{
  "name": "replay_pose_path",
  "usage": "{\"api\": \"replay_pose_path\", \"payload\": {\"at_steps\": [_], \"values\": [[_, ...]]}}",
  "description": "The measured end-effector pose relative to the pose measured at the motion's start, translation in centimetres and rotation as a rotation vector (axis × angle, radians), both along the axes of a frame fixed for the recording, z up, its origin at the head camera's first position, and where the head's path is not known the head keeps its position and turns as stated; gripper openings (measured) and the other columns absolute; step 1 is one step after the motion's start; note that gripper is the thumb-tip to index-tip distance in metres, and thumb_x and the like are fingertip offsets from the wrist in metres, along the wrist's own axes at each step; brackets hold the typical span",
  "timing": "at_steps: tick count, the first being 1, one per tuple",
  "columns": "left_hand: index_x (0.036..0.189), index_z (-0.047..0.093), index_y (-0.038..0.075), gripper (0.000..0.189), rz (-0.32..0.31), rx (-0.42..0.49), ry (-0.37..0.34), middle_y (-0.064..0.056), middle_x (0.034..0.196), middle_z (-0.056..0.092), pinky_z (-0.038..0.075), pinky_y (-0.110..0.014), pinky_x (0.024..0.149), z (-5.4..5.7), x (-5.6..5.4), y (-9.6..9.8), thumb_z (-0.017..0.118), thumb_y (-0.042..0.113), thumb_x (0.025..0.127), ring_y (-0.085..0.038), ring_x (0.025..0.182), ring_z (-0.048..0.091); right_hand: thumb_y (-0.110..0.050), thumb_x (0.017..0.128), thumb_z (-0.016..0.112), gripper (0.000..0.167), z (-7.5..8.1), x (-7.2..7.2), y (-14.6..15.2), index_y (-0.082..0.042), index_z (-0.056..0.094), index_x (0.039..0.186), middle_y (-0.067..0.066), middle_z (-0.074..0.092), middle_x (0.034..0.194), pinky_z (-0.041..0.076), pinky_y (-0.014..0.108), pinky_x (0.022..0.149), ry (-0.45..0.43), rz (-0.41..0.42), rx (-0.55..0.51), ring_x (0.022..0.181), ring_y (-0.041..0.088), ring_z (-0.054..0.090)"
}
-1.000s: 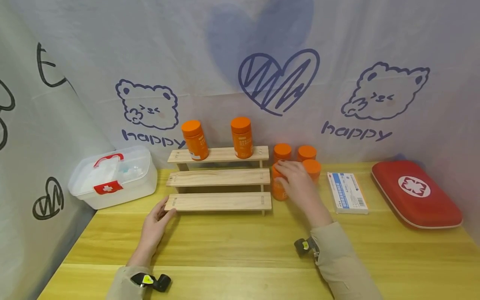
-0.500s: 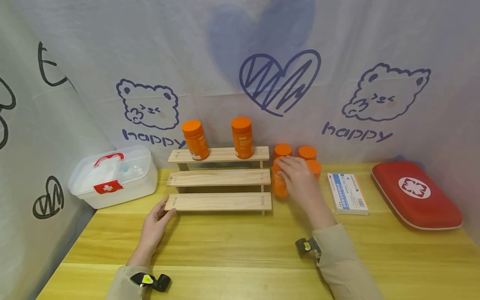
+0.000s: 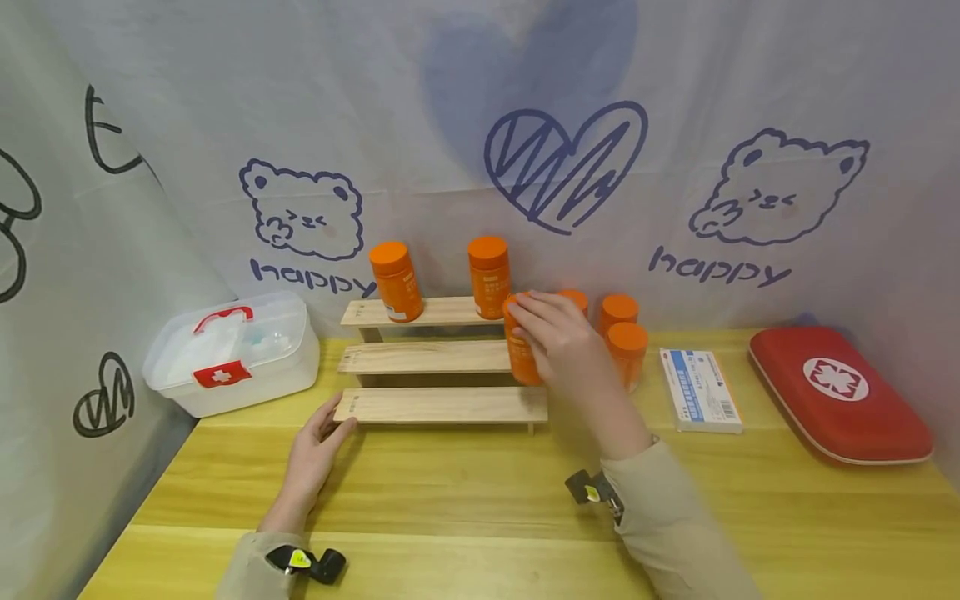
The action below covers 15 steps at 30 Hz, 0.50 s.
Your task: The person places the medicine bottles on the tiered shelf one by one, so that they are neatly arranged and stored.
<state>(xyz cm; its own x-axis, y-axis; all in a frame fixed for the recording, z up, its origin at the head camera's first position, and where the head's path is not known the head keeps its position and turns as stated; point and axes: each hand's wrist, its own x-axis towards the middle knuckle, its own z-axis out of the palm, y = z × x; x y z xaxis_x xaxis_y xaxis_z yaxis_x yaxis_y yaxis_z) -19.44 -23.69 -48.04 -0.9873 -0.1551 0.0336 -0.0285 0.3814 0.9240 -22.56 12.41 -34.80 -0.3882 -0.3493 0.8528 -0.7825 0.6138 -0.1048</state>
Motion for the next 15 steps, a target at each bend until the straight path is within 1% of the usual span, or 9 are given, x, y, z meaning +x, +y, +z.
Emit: {"api": "replay_pose_path", "payload": {"at_steps": [2, 4, 8, 11, 15], "values": [[0.148, 0.038, 0.013, 0.063, 0.005, -0.001, 0.004, -0.020, 0.145, 0.039, 0.036, -0.049, 0.100, 0.1, 0.0, -0.1, 0.062, 0.035, 0.094, -0.031, 0.124, 0.044, 0.004, 0.078, 0.074, 0.036, 0.5, -0.4, -1.7, 0.004, 0.068, 0.114, 0.019, 0.066, 0.114, 0.043, 0.045, 0.097, 0.020, 0.064, -0.011, 0.110, 0.036, 0.058], [0.147, 0.038, 0.012, 0.062, 0.011, -0.003, 0.009, -0.020, 0.145, 0.040, 0.036, -0.049, 0.100, 0.1, -0.1, -0.2, 0.062, 0.033, 0.094, -0.031, 0.124, 0.044, 0.002, 0.080, 0.074, 0.035, 0.6, -1.0, -3.5, 0.004, 0.068, 0.114, 0.018, 0.066, 0.115, 0.043, 0.043, 0.098, 0.015, 0.117, -0.017, 0.111, 0.034, 0.058], [0.147, 0.040, 0.012, 0.060, 0.020, -0.012, 0.019, -0.020, 0.143, 0.042, 0.037, -0.048, 0.100, 0.1, -0.1, -0.2, 0.062, 0.031, 0.094, -0.031, 0.122, 0.046, -0.003, 0.084, 0.071, 0.033, 0.0, -2.6, -7.1, 0.002, 0.067, 0.117, 0.015, 0.065, 0.119, 0.040, 0.036, 0.101, -0.020, 0.195, -0.030, 0.114, 0.029, 0.057], [0.146, 0.041, 0.011, 0.060, 0.022, -0.012, 0.027, -0.021, 0.141, 0.044, 0.037, -0.047, 0.099, 0.2, -0.1, -0.1, 0.063, 0.030, 0.094, -0.032, 0.121, 0.048, -0.005, 0.086, 0.070, 0.032, -0.7, -3.6, -9.8, 0.001, 0.067, 0.118, 0.014, 0.064, 0.120, 0.038, 0.032, 0.103, -0.015, 0.221, -0.029, 0.115, 0.027, 0.057], [0.145, 0.042, 0.010, 0.060, 0.024, -0.002, 0.035, -0.022, 0.138, 0.047, 0.038, -0.046, 0.099, 0.2, -0.1, 0.1, 0.064, 0.029, 0.093, -0.032, 0.119, 0.049, -0.004, 0.086, 0.070, 0.032, -1.6, -4.7, -12.8, 0.001, 0.067, 0.117, 0.014, 0.064, 0.120, 0.038, 0.032, 0.103, 0.036, 0.227, -0.011, 0.116, 0.028, 0.056]]}}
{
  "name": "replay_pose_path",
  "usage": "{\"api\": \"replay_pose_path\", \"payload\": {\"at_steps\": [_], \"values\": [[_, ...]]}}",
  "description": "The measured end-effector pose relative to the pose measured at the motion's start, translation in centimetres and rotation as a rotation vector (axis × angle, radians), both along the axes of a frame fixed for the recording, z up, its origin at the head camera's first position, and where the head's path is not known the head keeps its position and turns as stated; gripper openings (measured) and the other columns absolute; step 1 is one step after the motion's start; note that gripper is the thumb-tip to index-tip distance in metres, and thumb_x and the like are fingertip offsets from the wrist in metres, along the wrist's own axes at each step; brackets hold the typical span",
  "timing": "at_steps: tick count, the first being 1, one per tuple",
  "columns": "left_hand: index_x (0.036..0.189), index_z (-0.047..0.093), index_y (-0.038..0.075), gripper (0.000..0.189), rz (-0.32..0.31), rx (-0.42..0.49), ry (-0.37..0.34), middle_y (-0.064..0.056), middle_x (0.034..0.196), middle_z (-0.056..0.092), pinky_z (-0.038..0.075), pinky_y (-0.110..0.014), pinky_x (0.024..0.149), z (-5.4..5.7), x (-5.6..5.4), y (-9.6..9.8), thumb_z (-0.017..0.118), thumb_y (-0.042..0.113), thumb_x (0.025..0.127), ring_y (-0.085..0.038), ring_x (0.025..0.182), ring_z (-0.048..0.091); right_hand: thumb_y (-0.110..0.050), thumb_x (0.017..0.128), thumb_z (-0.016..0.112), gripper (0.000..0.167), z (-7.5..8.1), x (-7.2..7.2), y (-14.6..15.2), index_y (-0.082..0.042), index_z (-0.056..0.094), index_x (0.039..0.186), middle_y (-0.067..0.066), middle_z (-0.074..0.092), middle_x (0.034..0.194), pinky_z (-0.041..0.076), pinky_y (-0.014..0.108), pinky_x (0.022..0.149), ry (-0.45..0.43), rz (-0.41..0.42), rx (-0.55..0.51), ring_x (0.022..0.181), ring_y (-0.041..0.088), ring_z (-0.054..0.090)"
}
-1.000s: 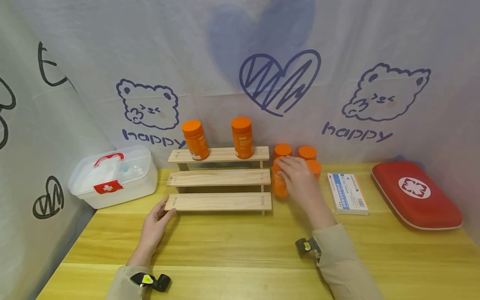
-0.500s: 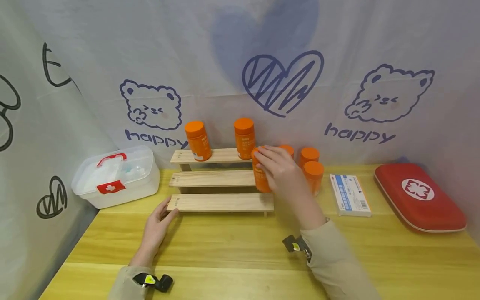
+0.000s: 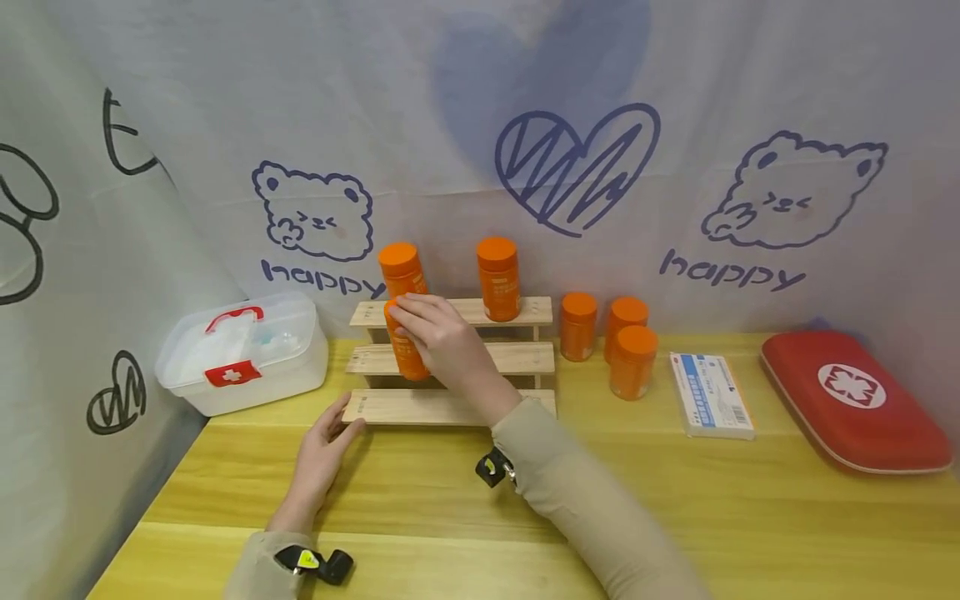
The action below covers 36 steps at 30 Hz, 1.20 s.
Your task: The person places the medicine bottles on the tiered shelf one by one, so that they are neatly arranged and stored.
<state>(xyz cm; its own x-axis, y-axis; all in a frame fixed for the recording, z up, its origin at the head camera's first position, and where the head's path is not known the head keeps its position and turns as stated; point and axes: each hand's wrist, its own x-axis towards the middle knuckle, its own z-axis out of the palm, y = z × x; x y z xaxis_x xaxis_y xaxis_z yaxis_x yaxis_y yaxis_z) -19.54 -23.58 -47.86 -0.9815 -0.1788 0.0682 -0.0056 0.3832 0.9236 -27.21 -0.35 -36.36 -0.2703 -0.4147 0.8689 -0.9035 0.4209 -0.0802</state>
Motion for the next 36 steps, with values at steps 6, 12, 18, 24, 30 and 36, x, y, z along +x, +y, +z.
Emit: {"api": "replay_pose_path", "payload": {"at_steps": [6, 12, 18, 24, 30, 36], "values": [[0.145, 0.043, 0.011, 0.059, -0.002, 0.008, 0.001, -0.022, 0.141, 0.044, 0.037, -0.047, 0.099, 0.1, 0.1, 0.0, 0.064, 0.030, 0.093, -0.032, 0.122, 0.047, -0.001, 0.086, 0.069, 0.029, -1.2, -1.3, -2.6, 0.002, 0.069, 0.115, 0.015, 0.065, 0.118, 0.037, 0.032, 0.103, 0.033, -0.018, -0.010, 0.116, 0.029, 0.056], [0.145, 0.042, 0.011, 0.059, 0.003, 0.008, 0.000, -0.020, 0.142, 0.044, 0.037, -0.047, 0.099, 0.2, 0.1, 0.1, 0.063, 0.029, 0.094, -0.031, 0.122, 0.046, -0.005, 0.089, 0.066, 0.030, -1.4, -1.5, -2.9, 0.000, 0.067, 0.119, 0.013, 0.063, 0.121, 0.033, 0.029, 0.106, -0.064, -0.025, -0.039, 0.119, 0.027, 0.054], [0.146, 0.042, 0.010, 0.060, 0.005, 0.001, -0.001, -0.021, 0.140, 0.045, 0.038, -0.046, 0.098, 0.1, 0.1, 0.0, 0.064, 0.030, 0.093, -0.032, 0.120, 0.048, -0.009, 0.087, 0.071, 0.041, -1.6, -1.1, -2.2, 0.001, 0.061, 0.125, 0.016, 0.053, 0.133, 0.030, 0.033, 0.108, -0.107, -0.012, -0.069, 0.126, 0.029, 0.046], [0.146, 0.042, 0.011, 0.060, 0.002, -0.004, -0.005, -0.021, 0.141, 0.044, 0.037, -0.048, 0.099, 0.1, 0.1, 0.0, 0.063, 0.032, 0.093, -0.032, 0.122, 0.046, -0.007, 0.082, 0.075, 0.044, -2.1, 0.3, 0.9, 0.002, 0.061, 0.123, 0.017, 0.052, 0.134, 0.032, 0.034, 0.107, -0.170, -0.026, -0.083, 0.127, 0.030, 0.044], [0.146, 0.041, 0.012, 0.061, 0.002, -0.005, -0.010, -0.021, 0.142, 0.043, 0.036, -0.048, 0.100, 0.1, 0.0, 0.0, 0.063, 0.032, 0.093, -0.032, 0.123, 0.045, -0.003, 0.078, 0.078, 0.037, -3.0, 1.4, 6.1, 0.001, 0.066, 0.113, 0.018, 0.055, 0.129, 0.033, 0.041, 0.106, -0.168, -0.079, -0.069, 0.123, 0.033, 0.046], [0.146, 0.041, 0.011, 0.061, 0.010, -0.010, -0.023, -0.021, 0.141, 0.044, 0.036, -0.047, 0.100, 0.0, 0.0, 0.1, 0.063, 0.033, 0.093, -0.031, 0.123, 0.046, 0.001, 0.075, 0.079, 0.032, -3.5, 2.4, 11.9, 0.002, 0.069, 0.106, 0.019, 0.056, 0.126, 0.033, 0.047, 0.103, -0.199, -0.211, -0.048, 0.120, 0.037, 0.045]]}}
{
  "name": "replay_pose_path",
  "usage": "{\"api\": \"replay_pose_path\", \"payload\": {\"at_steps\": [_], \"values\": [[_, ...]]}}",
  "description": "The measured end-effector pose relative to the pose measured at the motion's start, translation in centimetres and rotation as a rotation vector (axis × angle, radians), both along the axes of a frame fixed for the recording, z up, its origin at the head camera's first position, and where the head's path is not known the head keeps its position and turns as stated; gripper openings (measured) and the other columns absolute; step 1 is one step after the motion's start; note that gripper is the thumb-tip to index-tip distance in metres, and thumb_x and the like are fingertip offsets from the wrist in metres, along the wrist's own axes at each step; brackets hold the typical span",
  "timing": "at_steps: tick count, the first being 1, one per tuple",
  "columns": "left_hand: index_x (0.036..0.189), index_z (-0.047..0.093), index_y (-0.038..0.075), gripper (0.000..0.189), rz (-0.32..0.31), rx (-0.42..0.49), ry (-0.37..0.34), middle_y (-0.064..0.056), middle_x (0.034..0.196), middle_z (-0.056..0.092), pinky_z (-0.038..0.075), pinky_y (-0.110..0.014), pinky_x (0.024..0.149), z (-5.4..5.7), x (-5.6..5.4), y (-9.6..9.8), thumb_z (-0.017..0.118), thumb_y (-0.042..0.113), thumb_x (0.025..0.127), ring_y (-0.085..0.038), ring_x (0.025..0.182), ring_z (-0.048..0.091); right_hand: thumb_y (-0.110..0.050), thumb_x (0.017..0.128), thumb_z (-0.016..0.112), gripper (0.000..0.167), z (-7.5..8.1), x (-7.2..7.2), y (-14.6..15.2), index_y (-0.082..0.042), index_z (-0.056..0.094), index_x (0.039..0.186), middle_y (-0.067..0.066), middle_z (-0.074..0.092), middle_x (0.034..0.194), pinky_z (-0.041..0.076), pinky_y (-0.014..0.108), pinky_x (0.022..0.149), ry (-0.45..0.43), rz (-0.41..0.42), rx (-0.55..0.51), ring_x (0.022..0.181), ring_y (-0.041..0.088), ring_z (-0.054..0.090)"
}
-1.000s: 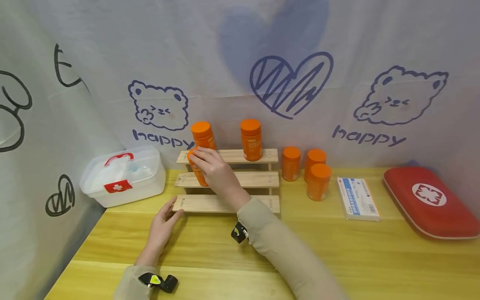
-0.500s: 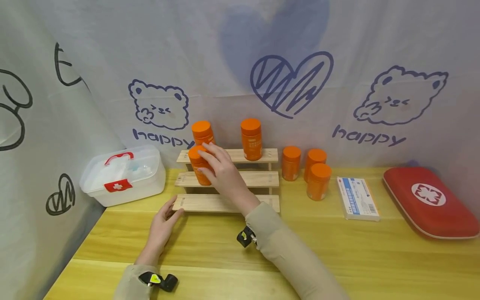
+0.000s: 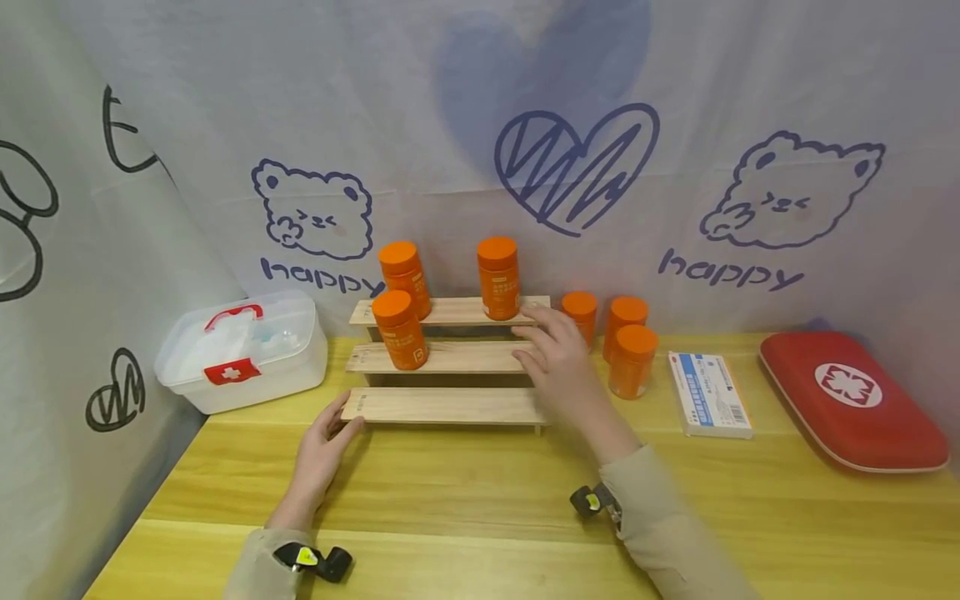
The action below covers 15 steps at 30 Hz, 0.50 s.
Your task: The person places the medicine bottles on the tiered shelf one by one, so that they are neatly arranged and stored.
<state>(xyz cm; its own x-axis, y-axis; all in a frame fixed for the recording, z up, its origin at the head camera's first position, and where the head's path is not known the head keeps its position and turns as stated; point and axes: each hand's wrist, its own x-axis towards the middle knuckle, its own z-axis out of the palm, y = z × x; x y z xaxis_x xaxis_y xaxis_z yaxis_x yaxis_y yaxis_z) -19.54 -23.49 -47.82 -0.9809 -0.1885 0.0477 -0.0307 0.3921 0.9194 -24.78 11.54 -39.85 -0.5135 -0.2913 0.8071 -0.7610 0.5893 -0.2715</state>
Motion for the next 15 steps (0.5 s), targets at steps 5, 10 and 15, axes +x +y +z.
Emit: {"api": "replay_pose_path", "payload": {"at_steps": [5, 10, 15], "values": [[0.147, 0.040, 0.013, 0.061, -0.010, -0.001, -0.004, -0.020, 0.143, 0.041, 0.036, -0.048, 0.100, 0.0, -0.1, 0.0, 0.062, 0.034, 0.094, -0.031, 0.123, 0.045, 0.001, 0.076, 0.078, 0.032, -0.1, 0.8, 4.1, 0.002, 0.069, 0.107, 0.017, 0.055, 0.128, 0.032, 0.049, 0.102, -0.061, -0.130, -0.004, 0.121, 0.038, 0.043], [0.147, 0.039, 0.014, 0.062, -0.020, 0.001, -0.007, -0.019, 0.145, 0.039, 0.035, -0.049, 0.101, -0.1, 0.1, -0.1, 0.062, 0.035, 0.094, -0.031, 0.125, 0.043, 0.001, 0.077, 0.077, 0.035, 0.1, 0.7, 7.1, 0.004, 0.066, 0.111, 0.019, 0.054, 0.128, 0.031, 0.051, 0.103, -0.103, -0.201, 0.047, 0.121, 0.039, 0.042], [0.147, 0.039, 0.015, 0.062, -0.024, 0.001, -0.013, -0.019, 0.145, 0.040, 0.035, -0.049, 0.101, -0.2, 0.1, -0.1, 0.062, 0.036, 0.093, -0.032, 0.126, 0.042, -0.004, 0.079, 0.077, 0.043, 0.3, 0.5, 9.5, 0.004, 0.062, 0.119, 0.020, 0.052, 0.130, 0.029, 0.055, 0.102, -0.228, -0.251, 0.090, 0.121, 0.042, 0.040]]}}
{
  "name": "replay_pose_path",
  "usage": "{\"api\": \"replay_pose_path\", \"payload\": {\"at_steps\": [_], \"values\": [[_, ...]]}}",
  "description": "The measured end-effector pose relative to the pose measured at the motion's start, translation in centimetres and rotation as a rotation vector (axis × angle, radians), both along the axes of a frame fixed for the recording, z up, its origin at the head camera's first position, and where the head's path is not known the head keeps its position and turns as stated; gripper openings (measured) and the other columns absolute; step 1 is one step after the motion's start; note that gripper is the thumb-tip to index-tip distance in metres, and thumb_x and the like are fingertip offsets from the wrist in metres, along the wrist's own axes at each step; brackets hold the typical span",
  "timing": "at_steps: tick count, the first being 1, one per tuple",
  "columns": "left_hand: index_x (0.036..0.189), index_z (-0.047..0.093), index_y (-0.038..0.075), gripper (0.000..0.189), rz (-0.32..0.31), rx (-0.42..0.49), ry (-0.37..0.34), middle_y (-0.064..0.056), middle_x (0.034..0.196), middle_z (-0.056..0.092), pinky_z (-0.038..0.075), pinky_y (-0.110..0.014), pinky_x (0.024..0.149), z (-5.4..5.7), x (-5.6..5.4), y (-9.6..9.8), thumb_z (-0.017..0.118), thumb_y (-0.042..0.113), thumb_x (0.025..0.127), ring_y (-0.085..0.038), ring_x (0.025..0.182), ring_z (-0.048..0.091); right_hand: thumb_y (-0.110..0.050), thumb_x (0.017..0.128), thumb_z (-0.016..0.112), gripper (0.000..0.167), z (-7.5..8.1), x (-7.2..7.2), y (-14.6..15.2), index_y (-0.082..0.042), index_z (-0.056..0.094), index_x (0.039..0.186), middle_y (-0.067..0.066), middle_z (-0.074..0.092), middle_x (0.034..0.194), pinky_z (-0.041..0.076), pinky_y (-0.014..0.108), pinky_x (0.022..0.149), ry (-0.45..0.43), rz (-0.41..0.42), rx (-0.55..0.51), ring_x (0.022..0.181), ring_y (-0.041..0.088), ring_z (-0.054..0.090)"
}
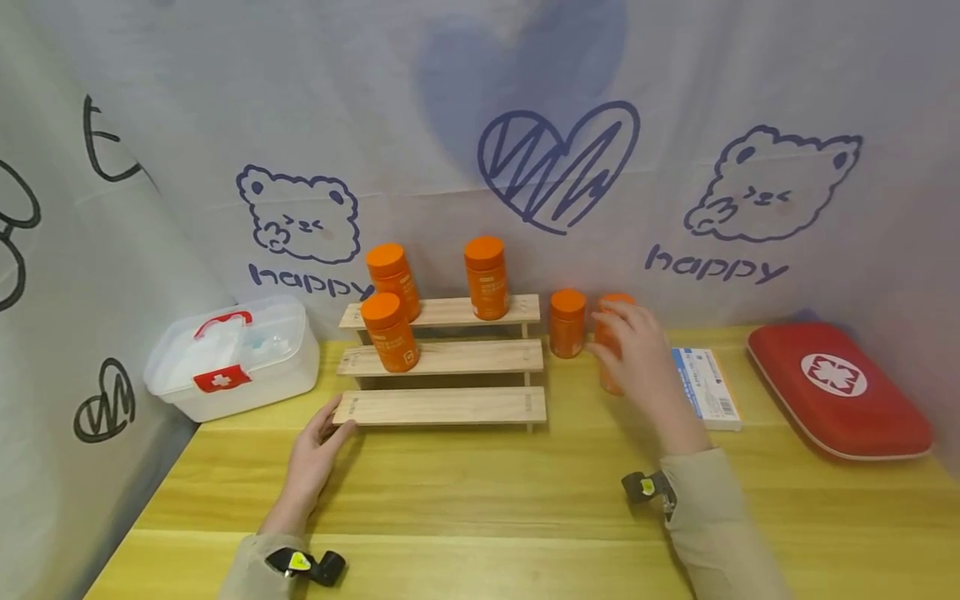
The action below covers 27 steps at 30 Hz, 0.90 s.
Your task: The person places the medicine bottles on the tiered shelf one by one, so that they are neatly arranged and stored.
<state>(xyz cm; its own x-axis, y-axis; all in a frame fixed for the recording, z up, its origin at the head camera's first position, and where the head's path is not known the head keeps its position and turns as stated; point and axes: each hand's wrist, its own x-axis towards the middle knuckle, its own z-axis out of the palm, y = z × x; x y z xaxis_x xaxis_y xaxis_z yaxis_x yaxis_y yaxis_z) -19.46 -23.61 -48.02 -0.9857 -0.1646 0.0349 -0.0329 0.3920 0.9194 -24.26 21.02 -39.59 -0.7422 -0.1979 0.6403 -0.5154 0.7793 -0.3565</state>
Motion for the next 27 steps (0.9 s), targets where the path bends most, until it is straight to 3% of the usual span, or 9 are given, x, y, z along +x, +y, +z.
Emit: {"api": "replay_pose_path", "payload": {"at_steps": [6, 16, 27], "values": [[0.147, 0.039, 0.015, 0.063, -0.003, 0.022, 0.004, -0.018, 0.144, 0.040, 0.034, -0.048, 0.101, 0.0, 0.0, -0.2, 0.062, 0.036, 0.093, -0.031, 0.125, 0.042, -0.013, 0.083, 0.076, 0.051, -0.3, -0.4, 2.0, 0.002, 0.056, 0.128, 0.022, 0.046, 0.135, 0.027, 0.059, 0.101, -0.177, -0.050, -0.014, 0.124, 0.045, 0.035], [0.148, 0.038, 0.015, 0.063, 0.000, 0.018, -0.008, -0.017, 0.146, 0.038, 0.033, -0.048, 0.103, -0.1, 0.0, 0.1, 0.062, 0.037, 0.093, -0.030, 0.127, 0.041, -0.016, 0.084, 0.075, 0.060, -1.2, -0.5, 3.4, 0.005, 0.050, 0.134, 0.026, 0.042, 0.136, 0.033, 0.061, 0.097, -0.314, -0.027, -0.022, 0.123, 0.047, 0.040], [0.147, 0.039, 0.013, 0.062, 0.008, -0.002, 0.000, -0.017, 0.147, 0.038, 0.033, -0.050, 0.102, 0.0, 0.1, 0.2, 0.061, 0.036, 0.094, -0.032, 0.130, 0.038, -0.015, 0.084, 0.075, 0.059, -1.4, -0.7, 3.7, 0.003, 0.051, 0.134, 0.024, 0.044, 0.138, 0.040, 0.058, 0.094, -0.320, -0.015, -0.044, 0.123, 0.045, 0.042]]}}
